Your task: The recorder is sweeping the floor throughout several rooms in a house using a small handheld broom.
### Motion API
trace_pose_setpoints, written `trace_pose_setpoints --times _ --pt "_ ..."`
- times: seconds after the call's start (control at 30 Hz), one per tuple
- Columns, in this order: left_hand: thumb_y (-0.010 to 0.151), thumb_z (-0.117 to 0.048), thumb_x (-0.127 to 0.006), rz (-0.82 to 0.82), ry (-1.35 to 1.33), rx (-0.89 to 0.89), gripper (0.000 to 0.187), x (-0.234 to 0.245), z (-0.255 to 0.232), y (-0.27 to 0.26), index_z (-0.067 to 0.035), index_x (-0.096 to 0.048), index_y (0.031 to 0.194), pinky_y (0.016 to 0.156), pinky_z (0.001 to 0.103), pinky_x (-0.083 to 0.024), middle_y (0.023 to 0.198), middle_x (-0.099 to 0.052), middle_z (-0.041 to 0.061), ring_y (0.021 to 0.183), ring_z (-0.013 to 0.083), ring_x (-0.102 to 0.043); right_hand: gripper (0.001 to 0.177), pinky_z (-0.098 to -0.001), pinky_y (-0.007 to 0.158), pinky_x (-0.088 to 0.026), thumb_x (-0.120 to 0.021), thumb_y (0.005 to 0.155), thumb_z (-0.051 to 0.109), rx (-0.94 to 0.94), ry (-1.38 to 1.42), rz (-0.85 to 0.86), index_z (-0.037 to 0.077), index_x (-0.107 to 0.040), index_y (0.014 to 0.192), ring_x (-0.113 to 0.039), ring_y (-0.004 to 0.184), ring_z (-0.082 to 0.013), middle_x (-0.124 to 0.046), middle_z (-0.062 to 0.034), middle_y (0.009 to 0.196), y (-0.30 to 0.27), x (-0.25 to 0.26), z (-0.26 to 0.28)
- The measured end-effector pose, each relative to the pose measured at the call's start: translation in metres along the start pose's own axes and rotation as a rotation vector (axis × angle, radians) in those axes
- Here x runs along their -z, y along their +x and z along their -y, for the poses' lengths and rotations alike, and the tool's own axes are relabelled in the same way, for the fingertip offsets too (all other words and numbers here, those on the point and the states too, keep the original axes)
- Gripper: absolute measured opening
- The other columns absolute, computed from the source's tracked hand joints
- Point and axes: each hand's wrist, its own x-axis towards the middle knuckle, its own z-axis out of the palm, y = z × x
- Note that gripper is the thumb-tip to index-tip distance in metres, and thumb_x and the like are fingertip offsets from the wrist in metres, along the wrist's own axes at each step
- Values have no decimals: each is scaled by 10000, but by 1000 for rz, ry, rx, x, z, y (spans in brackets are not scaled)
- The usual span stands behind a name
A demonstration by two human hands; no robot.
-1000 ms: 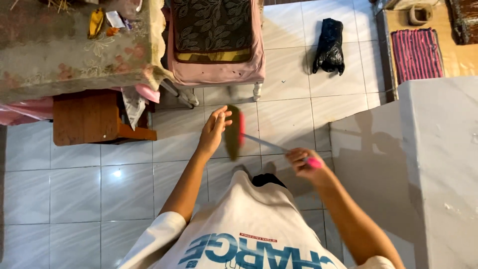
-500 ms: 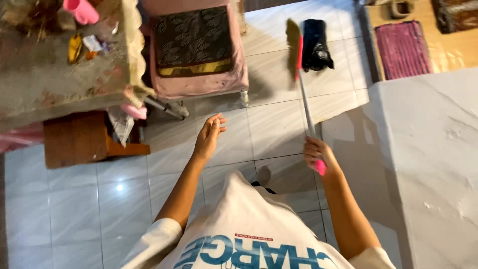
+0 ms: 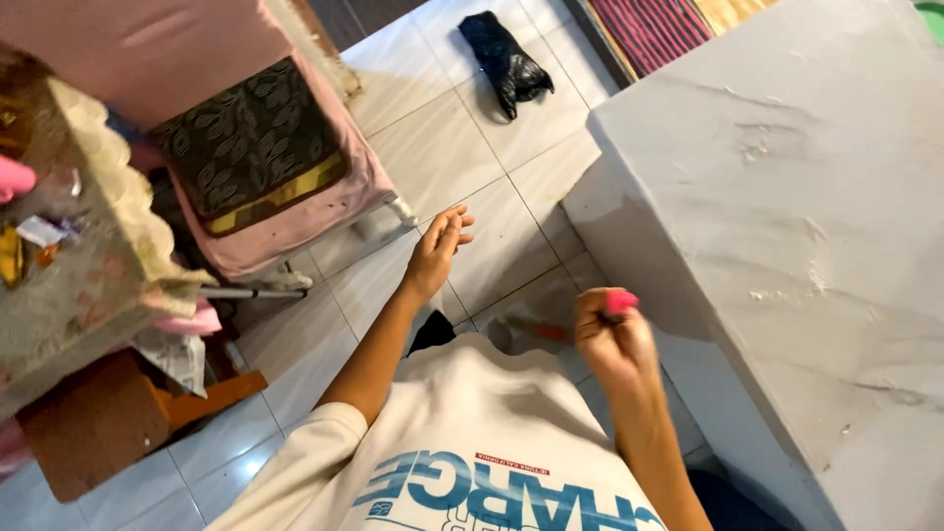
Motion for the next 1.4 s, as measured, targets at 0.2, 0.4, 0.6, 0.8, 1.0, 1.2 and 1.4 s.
trace_pose_setpoints --times 0.2,0.4,0.6,0.8,1.0,1.2,1.4 --pt "1090 -422 -392 61 9 65 499 26 17 43 -94 -525 1442 890 301 -480 1299 -679 60 1074 148 -688 138 -293 694 -655 -528 1001 44 161 -419 -452 -86 -565 981 -703 746 -225 -653 -159 867 91 59 -4" --pt "1086 -445 -384 1 34 46 532 98 11 84 -85 -513 1456 905 297 -479 1319 -672 65 1077 146 -672 181 -289 590 -630 -496 1015 110 -51 -566 -572 -38 -513 912 -643 651 -200 -596 -118 775 229 130 31" --pt "1095 -444 -354 -18 60 73 539 152 -5 124 -88 -499 1472 935 303 -477 1353 -653 73 1110 141 -675 253 -205 440 -524 -488 968 128 -297 -737 -294 92 -424 726 -520 560 -107 -485 -21 671 320 34 -82" --pt "1092 -417 -387 -1 -29 22 532 199 -8 165 -63 -480 1478 950 332 -520 1358 -631 117 1114 185 -654 244 -198 443 -389 -524 1002 84 -402 -353 108 87 -468 765 -395 492 -54 -407 55 591 358 8 -42" --pt "1086 -417 -396 6 -65 58 539 228 -2 187 -55 -477 1478 948 340 -532 1372 -618 131 1122 215 -636 227 -192 453 -478 -540 1004 73 -202 -427 117 97 -493 783 -471 491 -25 -491 49 621 300 -13 -131" --pt "1072 -409 -409 -4 -83 81 531 234 -12 209 -69 -476 1474 930 354 -539 1366 -615 125 1123 221 -643 192 -246 629 -587 -485 960 50 70 -827 -367 48 -448 772 -552 617 -122 -491 -22 724 372 -48 -200" --pt "1087 -408 -389 -21 -73 97 523 239 5 251 -75 -482 1480 958 365 -507 1370 -623 121 1132 221 -650 334 -181 375 -373 -520 943 59 -306 -329 -163 131 -394 642 -394 406 -50 -407 50 514 452 -59 -63"
